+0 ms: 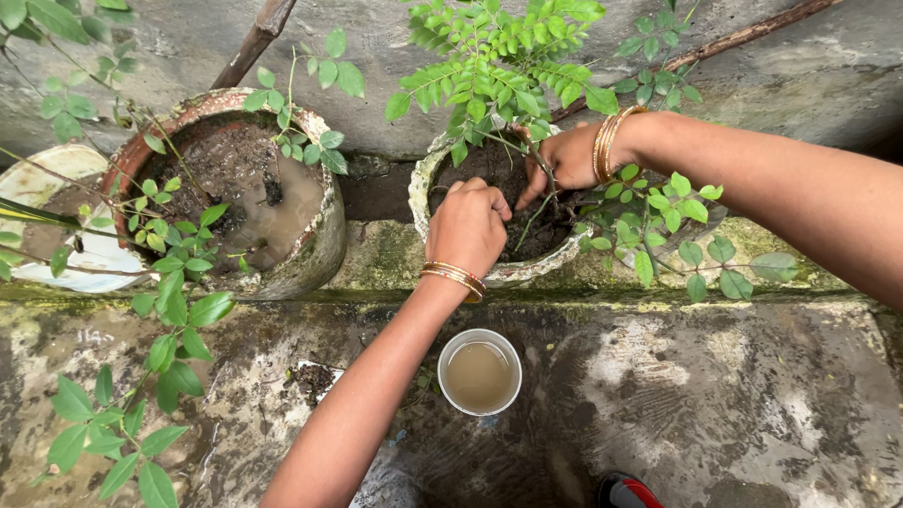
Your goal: The person washes a plastic cup in a bucket of water and then uses their hands to press soil and arrange small plants in several plant pots on the ground.
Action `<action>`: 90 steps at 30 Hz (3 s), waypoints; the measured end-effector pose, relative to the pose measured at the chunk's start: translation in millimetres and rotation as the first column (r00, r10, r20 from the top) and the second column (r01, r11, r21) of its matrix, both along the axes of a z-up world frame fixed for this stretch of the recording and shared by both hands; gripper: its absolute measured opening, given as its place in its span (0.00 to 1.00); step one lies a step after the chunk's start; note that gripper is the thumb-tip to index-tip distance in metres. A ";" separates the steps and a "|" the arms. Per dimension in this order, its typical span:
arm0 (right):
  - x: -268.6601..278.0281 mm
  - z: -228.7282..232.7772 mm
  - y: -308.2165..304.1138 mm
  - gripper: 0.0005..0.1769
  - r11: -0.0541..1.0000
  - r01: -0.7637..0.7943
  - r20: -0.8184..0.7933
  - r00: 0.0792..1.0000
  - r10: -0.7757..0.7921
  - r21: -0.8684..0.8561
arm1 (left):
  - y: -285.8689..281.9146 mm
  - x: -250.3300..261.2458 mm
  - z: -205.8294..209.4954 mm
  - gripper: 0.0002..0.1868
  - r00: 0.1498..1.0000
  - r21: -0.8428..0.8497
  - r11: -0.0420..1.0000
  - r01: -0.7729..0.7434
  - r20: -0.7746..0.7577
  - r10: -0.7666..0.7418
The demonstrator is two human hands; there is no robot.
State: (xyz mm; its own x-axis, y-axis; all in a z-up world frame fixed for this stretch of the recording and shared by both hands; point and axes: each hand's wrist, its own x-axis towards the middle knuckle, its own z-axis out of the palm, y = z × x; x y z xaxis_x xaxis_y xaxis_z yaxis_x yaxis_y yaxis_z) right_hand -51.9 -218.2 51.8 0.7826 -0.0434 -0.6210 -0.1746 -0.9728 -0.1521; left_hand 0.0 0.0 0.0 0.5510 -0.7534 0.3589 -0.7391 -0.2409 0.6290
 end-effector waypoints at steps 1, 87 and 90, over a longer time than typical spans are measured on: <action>0.1 2.3 0.3 0.31 0.999 0.020 0.001 1.000 -0.020 -0.044 | -0.3 0.2 -0.6 0.10 1.000 0.001 1.000 0.001 0.002 -0.001; -20.7 15.7 1.9 0.14 0.970 0.139 0.051 0.987 -0.152 0.198 | 1.9 2.0 -3.2 0.19 0.912 0.231 0.908 0.348 0.143 -0.386; -24.3 16.1 3.4 0.14 0.959 0.151 0.063 0.983 -0.171 0.240 | -6.1 0.2 -1.9 0.23 0.915 0.304 0.892 0.334 0.125 -0.385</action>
